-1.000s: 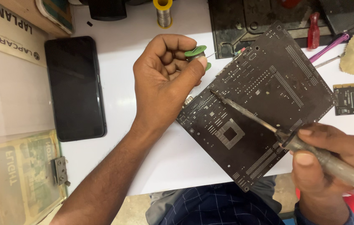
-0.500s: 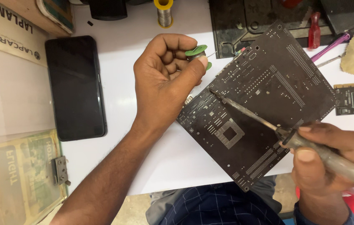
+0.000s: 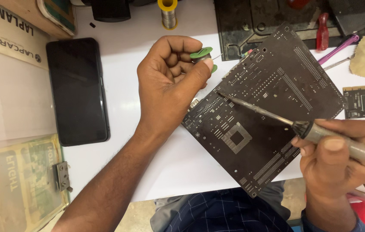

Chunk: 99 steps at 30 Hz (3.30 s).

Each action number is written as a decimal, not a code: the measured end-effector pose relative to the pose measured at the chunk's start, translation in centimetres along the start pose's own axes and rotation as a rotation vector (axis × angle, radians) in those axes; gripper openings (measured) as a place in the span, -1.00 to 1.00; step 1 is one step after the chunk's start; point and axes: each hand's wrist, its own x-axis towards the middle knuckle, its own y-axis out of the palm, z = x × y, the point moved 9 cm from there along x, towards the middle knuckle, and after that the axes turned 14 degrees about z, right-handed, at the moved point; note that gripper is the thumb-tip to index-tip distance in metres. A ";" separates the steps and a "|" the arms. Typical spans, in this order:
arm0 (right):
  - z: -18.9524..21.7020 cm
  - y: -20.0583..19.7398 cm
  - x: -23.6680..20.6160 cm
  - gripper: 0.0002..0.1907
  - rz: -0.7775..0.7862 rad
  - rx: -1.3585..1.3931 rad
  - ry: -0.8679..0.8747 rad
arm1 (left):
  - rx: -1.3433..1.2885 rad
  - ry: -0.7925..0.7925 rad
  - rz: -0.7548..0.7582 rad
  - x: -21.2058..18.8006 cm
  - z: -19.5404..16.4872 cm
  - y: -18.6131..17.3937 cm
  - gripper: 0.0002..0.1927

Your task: The person holds a motherboard over a white workbench and solders its underside with a soldering iron, feeding solder from a spool held in the other hand. They then flip the board over and continue soldering components on the front side near the ports and heatsink area.

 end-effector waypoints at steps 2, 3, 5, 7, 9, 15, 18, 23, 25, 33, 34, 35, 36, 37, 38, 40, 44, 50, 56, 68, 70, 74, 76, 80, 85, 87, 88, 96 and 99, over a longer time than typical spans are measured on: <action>-0.4 -0.2 0.1 -0.45 -0.022 0.035 0.036 | -0.015 0.002 -0.002 0.0 0.1 0.1 -0.75; -0.6 -0.2 0.1 -0.46 -0.032 0.066 0.049 | -0.022 0.003 -0.002 0.0 0.1 0.1 -0.75; -1.1 -0.3 0.1 -0.47 -0.048 0.129 0.069 | -0.018 0.000 -0.003 0.0 0.1 0.0 -0.75; -1.7 -0.3 0.1 -0.49 -0.050 0.199 0.081 | -0.016 0.000 -0.004 0.0 0.0 0.0 -0.75; -2.3 -0.4 0.1 -0.51 -0.048 0.267 0.093 | -0.015 0.003 -0.003 0.0 0.0 0.0 -0.75; -5.0 -2.7 -1.4 -0.61 -0.107 0.506 0.179 | -0.028 -0.002 -0.007 0.1 0.0 0.0 -0.75; -6.6 -4.4 -2.7 -0.65 -0.132 0.633 0.175 | -0.029 -0.022 -0.018 0.1 0.3 -0.3 -0.74; -10.1 -8.0 -4.8 -0.64 -0.234 0.701 0.235 | 0.002 -0.029 -0.029 0.3 0.9 -0.7 -0.75; -10.7 -9.0 -5.1 -0.64 -0.251 0.680 0.244 | 0.001 -0.042 -0.031 0.5 1.3 -0.9 -0.74; -10.3 -7.9 -4.8 -0.62 -0.267 0.674 0.228 | 0.030 -0.105 -0.028 1.3 2.7 -1.8 -0.75; -10.1 -7.7 -4.7 -0.61 -0.270 0.671 0.227 | 0.034 -0.103 -0.027 1.3 2.8 -1.9 -0.75; -10.0 -7.5 -4.5 -0.59 -0.263 0.673 0.221 | 0.038 -0.102 -0.025 1.3 2.8 -2.0 -0.75; -9.8 -7.4 -4.4 -0.59 -0.260 0.659 0.217 | 0.041 -0.098 -0.023 1.4 2.9 -2.0 -0.76; -9.6 -7.4 -4.2 -0.58 -0.258 0.645 0.213 | 0.051 -0.100 -0.021 1.4 2.9 -2.0 -0.75; -9.4 -7.3 -4.2 -0.58 -0.259 0.619 0.213 | 0.061 -0.102 -0.021 1.4 3.0 -1.9 -0.75; -9.2 -7.1 -4.0 -0.58 -0.249 0.580 0.211 | 0.079 -0.098 -0.016 1.4 2.9 -1.9 -0.75; -9.3 -6.8 -3.9 -0.59 -0.255 0.589 0.200 | 0.087 -0.077 -0.008 1.5 2.9 -1.7 -0.75; -10.5 -7.5 -4.5 -0.62 -0.270 0.702 0.202 | 0.097 -0.130 0.002 2.1 3.2 -2.1 -0.75; -9.9 -8.5 -5.7 -0.65 -0.232 0.557 0.110 | 0.018 -0.090 0.010 2.3 2.6 -2.4 -0.77; -8.7 -8.5 -5.2 -0.68 -0.190 0.391 0.006 | 0.050 -0.113 0.048 1.7 2.3 -2.1 -0.77; -8.6 -8.4 -5.2 -0.68 -0.186 0.371 -0.008 | 0.047 -0.112 0.049 1.8 2.3 -2.1 -0.77; -8.5 -8.0 -5.4 -0.68 -0.181 0.333 -0.038 | 0.052 -0.105 0.059 1.8 2.2 -2.1 -0.77; -8.2 -7.8 -5.6 -0.67 -0.178 0.303 -0.060 | 0.057 -0.103 0.060 1.8 2.2 -2.1 -0.77; -7.5 -7.4 -5.9 -0.66 -0.167 0.249 -0.092 | 0.070 -0.099 0.059 1.8 2.3 -2.0 -0.77; -6.6 -7.2 -5.8 -0.63 -0.147 0.128 -0.116 | 0.095 -0.098 0.066 1.8 2.4 -2.1 -0.78; -6.6 -7.2 -5.7 -0.63 -0.144 0.145 -0.104 | 0.109 -0.089 0.069 1.8 2.3 -2.1 -0.78; -6.6 -7.1 -5.7 -0.62 -0.141 0.147 -0.095 | 0.116 -0.083 0.074 1.8 2.3 -2.0 -0.78; -6.6 -7.0 -5.4 -0.62 -0.146 0.191 -0.122 | 0.108 -0.072 0.084 1.8 2.4 -2.1 -0.78; -6.5 -6.9 -5.2 -0.62 -0.133 0.197 -0.124 | 0.117 -0.071 0.083 1.9 2.4 -2.0 -0.78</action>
